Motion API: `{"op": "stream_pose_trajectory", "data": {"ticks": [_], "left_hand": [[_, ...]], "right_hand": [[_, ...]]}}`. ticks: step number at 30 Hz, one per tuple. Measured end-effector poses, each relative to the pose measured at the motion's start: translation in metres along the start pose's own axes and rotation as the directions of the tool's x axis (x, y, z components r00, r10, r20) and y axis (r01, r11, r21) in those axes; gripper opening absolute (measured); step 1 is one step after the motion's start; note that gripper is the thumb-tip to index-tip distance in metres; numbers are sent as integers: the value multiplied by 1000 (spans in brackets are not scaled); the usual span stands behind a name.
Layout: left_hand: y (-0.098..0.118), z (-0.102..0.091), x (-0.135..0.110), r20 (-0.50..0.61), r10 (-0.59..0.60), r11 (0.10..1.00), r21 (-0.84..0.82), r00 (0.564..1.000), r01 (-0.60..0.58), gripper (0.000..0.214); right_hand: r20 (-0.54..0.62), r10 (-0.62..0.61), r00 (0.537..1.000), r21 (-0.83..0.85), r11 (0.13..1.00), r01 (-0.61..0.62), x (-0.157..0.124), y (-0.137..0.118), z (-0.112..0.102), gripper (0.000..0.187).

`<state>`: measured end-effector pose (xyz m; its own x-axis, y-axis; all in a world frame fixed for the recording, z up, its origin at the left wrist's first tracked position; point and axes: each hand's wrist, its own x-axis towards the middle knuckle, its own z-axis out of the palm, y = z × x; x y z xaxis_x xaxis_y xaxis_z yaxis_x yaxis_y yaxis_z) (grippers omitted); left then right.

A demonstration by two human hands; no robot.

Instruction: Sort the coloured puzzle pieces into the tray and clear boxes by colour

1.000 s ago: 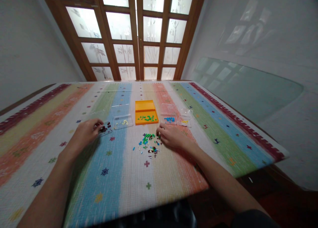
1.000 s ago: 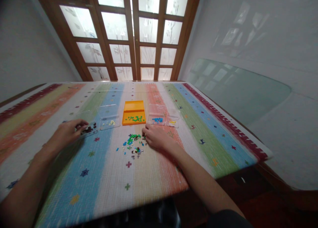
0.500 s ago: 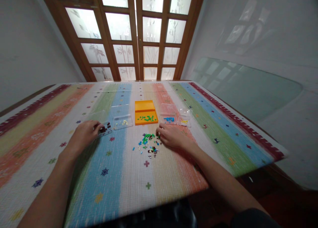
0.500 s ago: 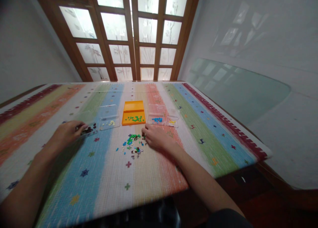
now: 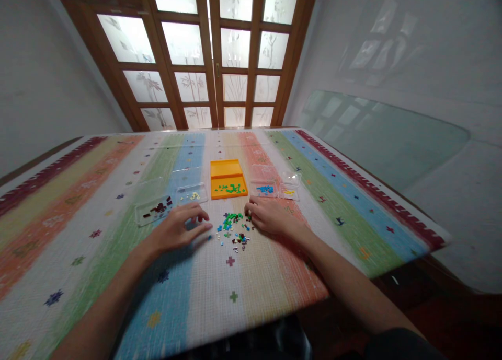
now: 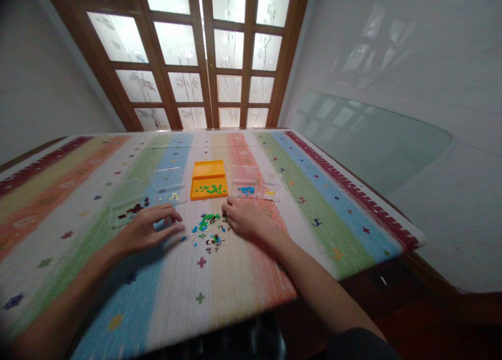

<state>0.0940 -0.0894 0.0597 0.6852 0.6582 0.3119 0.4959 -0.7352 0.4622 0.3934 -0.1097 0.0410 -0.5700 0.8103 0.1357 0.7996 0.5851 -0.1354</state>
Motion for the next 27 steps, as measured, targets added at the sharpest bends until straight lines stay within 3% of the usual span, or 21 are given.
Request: {"op": "stream_pose_trajectory", "data": {"ticks": [2, 5, 12, 27], "left_hand": [[9, 14, 2, 136, 8, 998, -61, 991, 0, 19], [12, 27, 2, 208, 20, 994, -106, 978, 2, 14], [6, 35, 1, 205, 49, 989, -146, 978, -19, 8], [7, 44, 3, 146, 82, 995, -73, 986, -72, 20]], "right_hand": [[-1, 4, 1000, -7, 1000, -4, 0, 0, 0, 18], [-2, -1, 1000, -16, 1000, 1, 0, 0, 1, 18], [-17, -7, 1000, -15, 1000, 7, -1, 1, 2, 18], [0, 10, 1000, -21, 1000, -10, 0, -2, -2, 17]]}}
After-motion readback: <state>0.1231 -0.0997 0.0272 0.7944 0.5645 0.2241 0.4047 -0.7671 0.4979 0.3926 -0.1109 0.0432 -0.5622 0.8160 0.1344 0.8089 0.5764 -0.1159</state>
